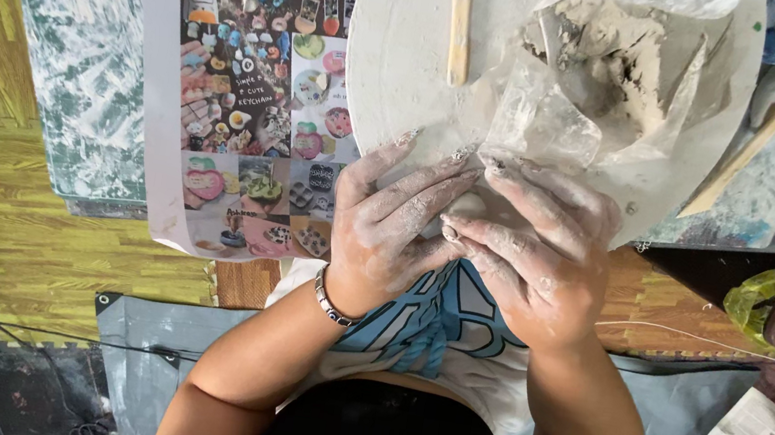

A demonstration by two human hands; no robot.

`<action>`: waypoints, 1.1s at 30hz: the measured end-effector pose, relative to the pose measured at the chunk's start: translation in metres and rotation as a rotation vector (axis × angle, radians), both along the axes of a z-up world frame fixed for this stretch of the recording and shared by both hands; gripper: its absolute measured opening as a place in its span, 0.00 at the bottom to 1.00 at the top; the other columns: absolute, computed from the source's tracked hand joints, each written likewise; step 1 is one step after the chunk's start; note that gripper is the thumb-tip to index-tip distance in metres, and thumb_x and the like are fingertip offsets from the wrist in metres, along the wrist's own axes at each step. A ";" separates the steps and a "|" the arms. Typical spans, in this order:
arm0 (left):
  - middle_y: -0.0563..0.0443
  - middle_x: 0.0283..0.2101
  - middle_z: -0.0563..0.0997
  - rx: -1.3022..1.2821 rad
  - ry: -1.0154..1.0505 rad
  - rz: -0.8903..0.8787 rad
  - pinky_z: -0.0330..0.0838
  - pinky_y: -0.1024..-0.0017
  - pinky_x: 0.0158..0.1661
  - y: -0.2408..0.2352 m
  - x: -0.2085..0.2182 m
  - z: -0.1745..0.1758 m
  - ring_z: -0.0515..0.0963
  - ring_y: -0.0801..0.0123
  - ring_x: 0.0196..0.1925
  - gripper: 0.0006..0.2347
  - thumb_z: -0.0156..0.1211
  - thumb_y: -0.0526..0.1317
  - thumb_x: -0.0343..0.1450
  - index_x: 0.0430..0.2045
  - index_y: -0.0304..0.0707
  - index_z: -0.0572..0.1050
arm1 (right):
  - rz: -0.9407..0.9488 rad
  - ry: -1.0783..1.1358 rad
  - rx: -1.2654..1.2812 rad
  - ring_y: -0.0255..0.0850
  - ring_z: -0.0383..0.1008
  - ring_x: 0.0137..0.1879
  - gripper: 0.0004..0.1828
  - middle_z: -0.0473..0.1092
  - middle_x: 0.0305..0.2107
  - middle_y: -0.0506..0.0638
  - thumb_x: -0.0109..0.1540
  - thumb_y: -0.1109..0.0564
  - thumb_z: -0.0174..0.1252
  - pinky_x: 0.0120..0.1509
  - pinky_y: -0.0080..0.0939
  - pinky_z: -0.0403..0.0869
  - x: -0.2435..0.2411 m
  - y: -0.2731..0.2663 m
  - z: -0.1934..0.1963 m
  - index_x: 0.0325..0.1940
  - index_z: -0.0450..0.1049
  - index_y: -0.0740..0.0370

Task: The person shapes a small piece of clay into a ball and then uses a wooden tool to carve details into it. They continue to refine the shape with their fingers and the tool, creating a small sculpted figure on a white plate.

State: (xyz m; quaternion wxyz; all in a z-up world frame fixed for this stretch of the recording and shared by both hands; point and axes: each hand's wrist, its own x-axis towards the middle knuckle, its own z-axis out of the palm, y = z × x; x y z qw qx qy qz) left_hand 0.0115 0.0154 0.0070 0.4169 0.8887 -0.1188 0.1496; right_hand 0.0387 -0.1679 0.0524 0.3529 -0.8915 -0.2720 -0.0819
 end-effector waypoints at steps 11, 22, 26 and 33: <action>0.56 0.59 0.80 0.004 0.038 0.018 0.62 0.59 0.67 -0.002 -0.006 -0.008 0.70 0.52 0.67 0.22 0.73 0.51 0.68 0.54 0.43 0.80 | -0.007 0.038 -0.079 0.49 0.71 0.61 0.14 0.74 0.57 0.49 0.56 0.53 0.74 0.68 0.49 0.65 -0.001 -0.002 0.000 0.46 0.85 0.49; 0.57 0.59 0.79 0.005 0.047 0.033 0.63 0.59 0.66 -0.002 -0.005 -0.010 0.71 0.53 0.65 0.22 0.74 0.52 0.67 0.53 0.45 0.80 | 0.028 -0.107 -0.110 0.48 0.71 0.62 0.13 0.74 0.57 0.46 0.60 0.49 0.74 0.68 0.49 0.64 0.002 -0.004 -0.004 0.49 0.84 0.45; 0.57 0.60 0.79 0.006 0.027 0.031 0.64 0.59 0.66 -0.001 -0.005 -0.010 0.71 0.54 0.65 0.22 0.74 0.52 0.68 0.53 0.45 0.80 | 0.025 -0.099 -0.130 0.49 0.71 0.62 0.13 0.74 0.56 0.46 0.61 0.48 0.72 0.68 0.50 0.64 0.000 -0.005 -0.004 0.50 0.84 0.43; 0.58 0.60 0.79 -0.021 0.037 0.025 0.65 0.59 0.67 -0.001 -0.005 -0.010 0.70 0.52 0.67 0.21 0.74 0.50 0.67 0.53 0.45 0.80 | 0.024 -0.136 -0.090 0.52 0.70 0.62 0.15 0.74 0.56 0.46 0.62 0.48 0.73 0.71 0.53 0.64 -0.006 -0.012 -0.014 0.52 0.83 0.46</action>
